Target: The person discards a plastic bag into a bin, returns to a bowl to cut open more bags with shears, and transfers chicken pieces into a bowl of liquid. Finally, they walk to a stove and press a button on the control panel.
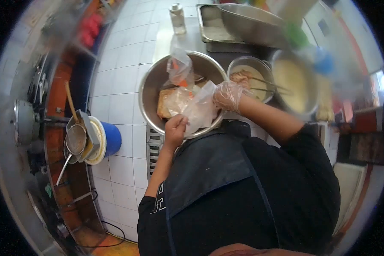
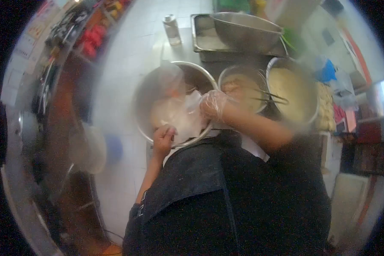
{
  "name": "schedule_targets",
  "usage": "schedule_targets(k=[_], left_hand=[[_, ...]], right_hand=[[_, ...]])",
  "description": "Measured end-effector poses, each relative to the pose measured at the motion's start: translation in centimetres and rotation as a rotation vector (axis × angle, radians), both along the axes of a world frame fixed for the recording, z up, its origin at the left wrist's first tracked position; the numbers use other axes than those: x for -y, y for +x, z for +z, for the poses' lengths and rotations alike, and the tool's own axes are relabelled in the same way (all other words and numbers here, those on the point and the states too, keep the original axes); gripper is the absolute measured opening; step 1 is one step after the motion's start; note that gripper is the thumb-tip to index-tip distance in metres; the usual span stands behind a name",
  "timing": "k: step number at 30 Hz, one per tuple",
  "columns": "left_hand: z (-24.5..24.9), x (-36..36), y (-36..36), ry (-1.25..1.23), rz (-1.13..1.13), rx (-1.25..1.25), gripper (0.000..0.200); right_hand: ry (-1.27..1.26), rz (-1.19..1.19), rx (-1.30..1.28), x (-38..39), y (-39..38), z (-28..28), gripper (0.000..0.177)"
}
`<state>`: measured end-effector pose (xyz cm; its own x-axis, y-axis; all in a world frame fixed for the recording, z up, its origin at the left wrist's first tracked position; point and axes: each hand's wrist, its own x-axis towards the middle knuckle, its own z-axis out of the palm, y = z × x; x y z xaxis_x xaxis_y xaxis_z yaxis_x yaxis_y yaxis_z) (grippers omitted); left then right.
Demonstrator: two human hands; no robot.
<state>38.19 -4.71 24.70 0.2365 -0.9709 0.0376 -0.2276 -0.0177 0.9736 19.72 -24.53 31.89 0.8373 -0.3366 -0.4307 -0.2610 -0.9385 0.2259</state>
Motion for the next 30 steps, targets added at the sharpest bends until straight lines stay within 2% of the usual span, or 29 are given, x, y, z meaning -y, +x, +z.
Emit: schedule_targets(k=[1,4,8,10,12,13,14,15,18,21,24,26,27,29,30], left_hand=[[-0.3,0.1,0.3,-0.019,0.0,-0.015,0.026],[-0.4,0.4,0.3,-0.044,-0.002,-0.042,0.026],[0.6,0.5,0.2,-0.022,0.015,-0.044,0.026],[0.4,0.3,0.3,-0.012,0.016,-0.047,0.026],[-0.6,0.1,0.3,0.005,0.05,-0.1,0.026],[-0.7,0.1,0.3,0.008,0.049,-0.108,0.026],[-0.8,0.1,0.3,0.01,0.055,-0.114,0.026],[-0.6,0.1,0.3,0.002,0.055,-0.084,0.026],[-0.4,0.1,0.3,-0.007,0.049,-0.049,0.026],[0.2,0.2,0.2,-0.041,0.045,-0.023,0.025],[1.1,0.1,0.0,-0.069,0.048,0.007,0.024],[1.5,0.1,-0.1,-0.071,0.048,0.019,0.023],[1.7,0.1,0.0,-0.072,0.039,0.035,0.023],[1.6,0.1,0.0,-0.076,0.032,0.053,0.023],[1.4,0.1,-0.1,-0.062,0.025,0.08,0.023]], right_hand=[[-0.057,-0.038,0.148,-0.1,-0.8,0.0,0.023],[0.084,-0.069,0.181,0.4,-1.9,0.8,0.023],[0.03,-0.198,0.112,0.3,-2.7,3.9,0.022],[0.388,-0.318,0.526,2.0,-4.8,4.7,0.026],[0.456,-0.269,0.772,3.9,-6.7,4.8,0.029],[0.689,-0.576,0.793,3.5,-7.1,6.8,0.029],[0.692,-0.574,0.784,3.6,-7.6,7.6,0.029],[0.502,-0.579,0.716,3.7,-8.1,8.2,0.029],[0.253,-0.653,0.495,2.9,-8.0,9.7,0.032],[0.207,-0.421,0.532,2.0,-7.7,7.6,0.033],[0.354,-0.502,0.661,0.5,-5.3,4.4,0.026],[0.629,-0.4,0.404,0.5,-4.0,1.0,0.029],[0.629,-0.398,0.404,0.5,-3.1,-0.8,0.029],[0.267,-0.395,-0.059,0.1,-0.8,-3.2,0.032],[0.266,-0.391,-0.058,-0.5,0.9,-0.7,0.032]])
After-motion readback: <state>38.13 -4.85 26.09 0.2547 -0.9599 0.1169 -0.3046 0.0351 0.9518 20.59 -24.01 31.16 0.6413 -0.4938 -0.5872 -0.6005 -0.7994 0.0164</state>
